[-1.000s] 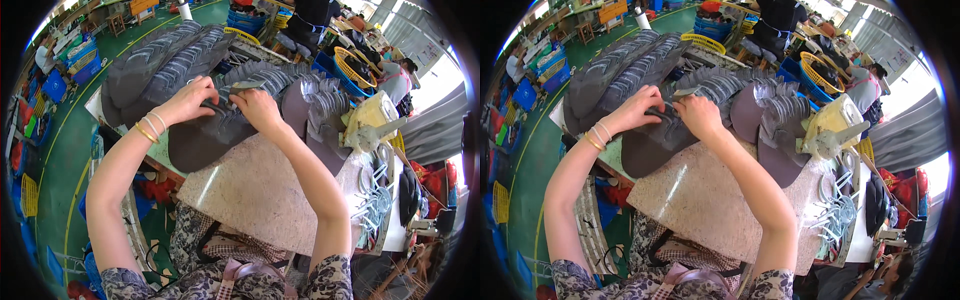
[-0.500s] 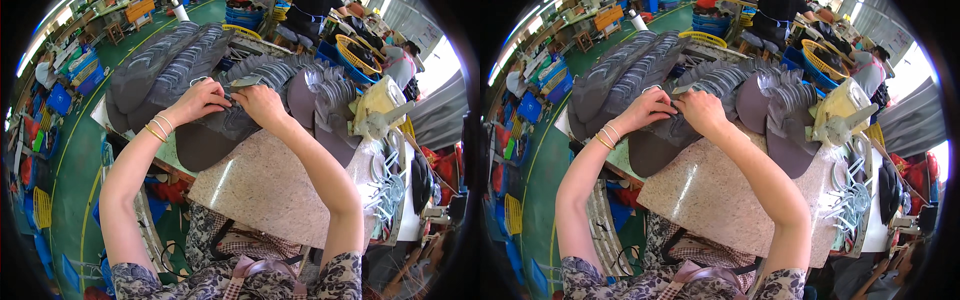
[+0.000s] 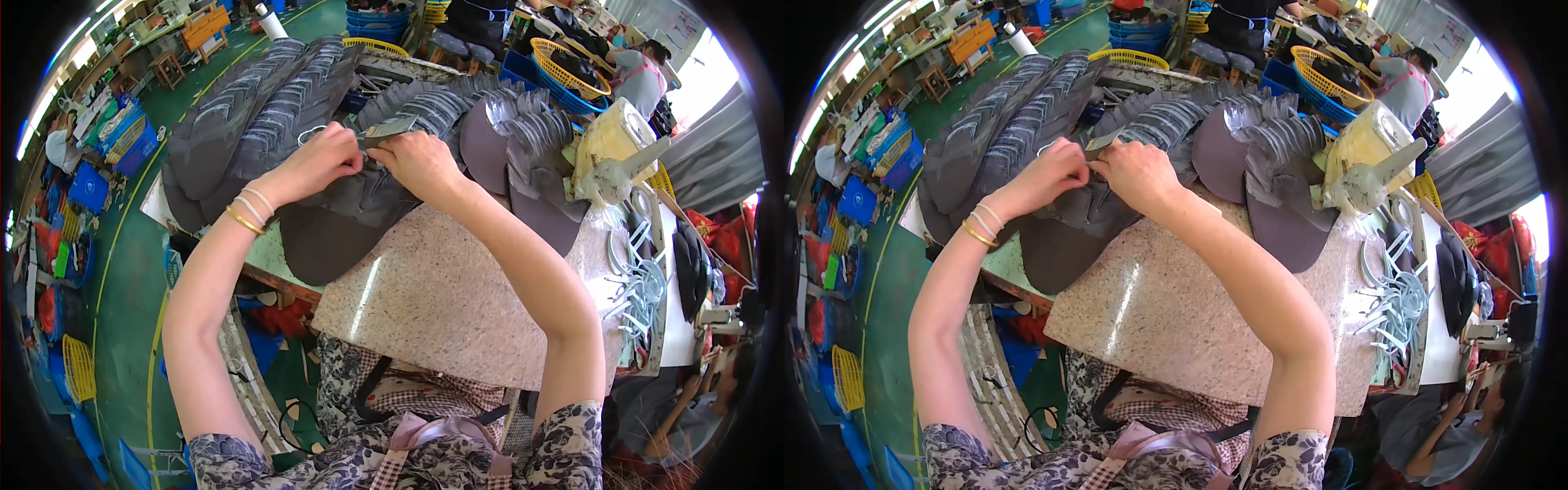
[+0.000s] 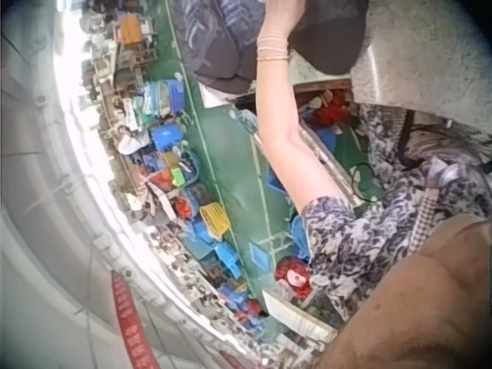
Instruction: The person takes shoe upper pieces one at a time, folds their edges, and hammers them down with a hammer before placing them into a stack.
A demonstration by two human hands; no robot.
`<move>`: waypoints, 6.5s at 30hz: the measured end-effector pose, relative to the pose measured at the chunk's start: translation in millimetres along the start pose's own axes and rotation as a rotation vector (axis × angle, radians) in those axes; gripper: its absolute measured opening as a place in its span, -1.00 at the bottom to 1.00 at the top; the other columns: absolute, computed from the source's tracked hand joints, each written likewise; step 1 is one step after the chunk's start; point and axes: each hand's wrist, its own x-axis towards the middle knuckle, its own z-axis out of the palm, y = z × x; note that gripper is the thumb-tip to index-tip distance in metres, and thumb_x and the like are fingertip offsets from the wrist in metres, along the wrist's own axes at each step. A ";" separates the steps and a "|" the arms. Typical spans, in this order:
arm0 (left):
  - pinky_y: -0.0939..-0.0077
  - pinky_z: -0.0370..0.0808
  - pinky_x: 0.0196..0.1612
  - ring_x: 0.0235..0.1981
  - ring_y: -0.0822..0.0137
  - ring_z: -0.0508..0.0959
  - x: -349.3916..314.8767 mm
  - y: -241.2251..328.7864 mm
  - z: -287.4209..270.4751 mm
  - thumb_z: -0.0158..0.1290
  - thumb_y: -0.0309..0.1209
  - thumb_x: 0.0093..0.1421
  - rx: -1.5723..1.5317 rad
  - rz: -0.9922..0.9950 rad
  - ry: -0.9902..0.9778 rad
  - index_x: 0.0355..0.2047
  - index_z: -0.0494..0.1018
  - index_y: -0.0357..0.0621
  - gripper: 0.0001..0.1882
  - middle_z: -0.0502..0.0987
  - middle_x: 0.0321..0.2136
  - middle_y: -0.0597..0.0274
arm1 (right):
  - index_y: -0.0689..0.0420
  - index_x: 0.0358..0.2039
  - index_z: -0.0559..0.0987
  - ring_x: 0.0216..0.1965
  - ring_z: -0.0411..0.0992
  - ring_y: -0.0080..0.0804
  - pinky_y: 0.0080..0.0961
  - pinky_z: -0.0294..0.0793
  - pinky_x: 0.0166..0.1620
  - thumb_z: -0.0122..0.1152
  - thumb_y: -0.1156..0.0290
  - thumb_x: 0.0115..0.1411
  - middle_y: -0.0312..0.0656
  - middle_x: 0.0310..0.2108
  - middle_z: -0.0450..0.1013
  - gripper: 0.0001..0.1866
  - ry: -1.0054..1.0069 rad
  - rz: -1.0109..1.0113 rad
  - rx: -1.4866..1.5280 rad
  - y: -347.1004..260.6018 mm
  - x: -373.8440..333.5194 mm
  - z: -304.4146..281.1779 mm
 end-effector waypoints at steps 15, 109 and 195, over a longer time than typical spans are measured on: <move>0.59 0.39 -0.35 -0.40 0.38 0.47 -73.9 156.6 -117.1 0.05 -0.66 0.07 -0.253 0.095 0.178 -0.21 0.53 -0.24 -0.75 0.48 -0.42 0.20 | 0.19 -0.44 0.57 -0.38 0.50 -0.01 -0.20 0.47 -0.31 0.08 0.11 0.18 0.03 -0.48 0.51 -0.64 0.047 -0.047 0.160 -23.5 -43.6 -28.4; 0.48 0.40 -0.54 -0.43 0.37 0.44 19.4 191.2 123.8 0.18 -0.49 -0.13 -0.376 0.239 -0.120 -0.52 0.50 -0.13 -0.89 0.43 -0.50 0.35 | 0.13 -0.40 0.50 -0.55 0.48 -0.44 -0.48 0.44 -0.45 0.38 0.27 -0.04 -0.25 -0.54 0.51 -0.72 -0.257 0.425 0.097 -6.3 -272.5 -117.1; 0.34 0.36 -0.25 -0.41 0.34 0.39 -72.9 250.1 109.4 0.24 -0.33 -0.21 -0.379 -0.336 0.211 -0.37 0.58 -0.03 -0.70 0.41 -0.43 0.40 | 0.18 -0.45 0.41 -0.67 0.39 -0.22 -0.37 0.31 -0.62 0.25 0.40 -0.06 -0.16 -0.65 0.36 -0.78 -0.659 -0.005 0.279 -4.7 -209.1 -93.0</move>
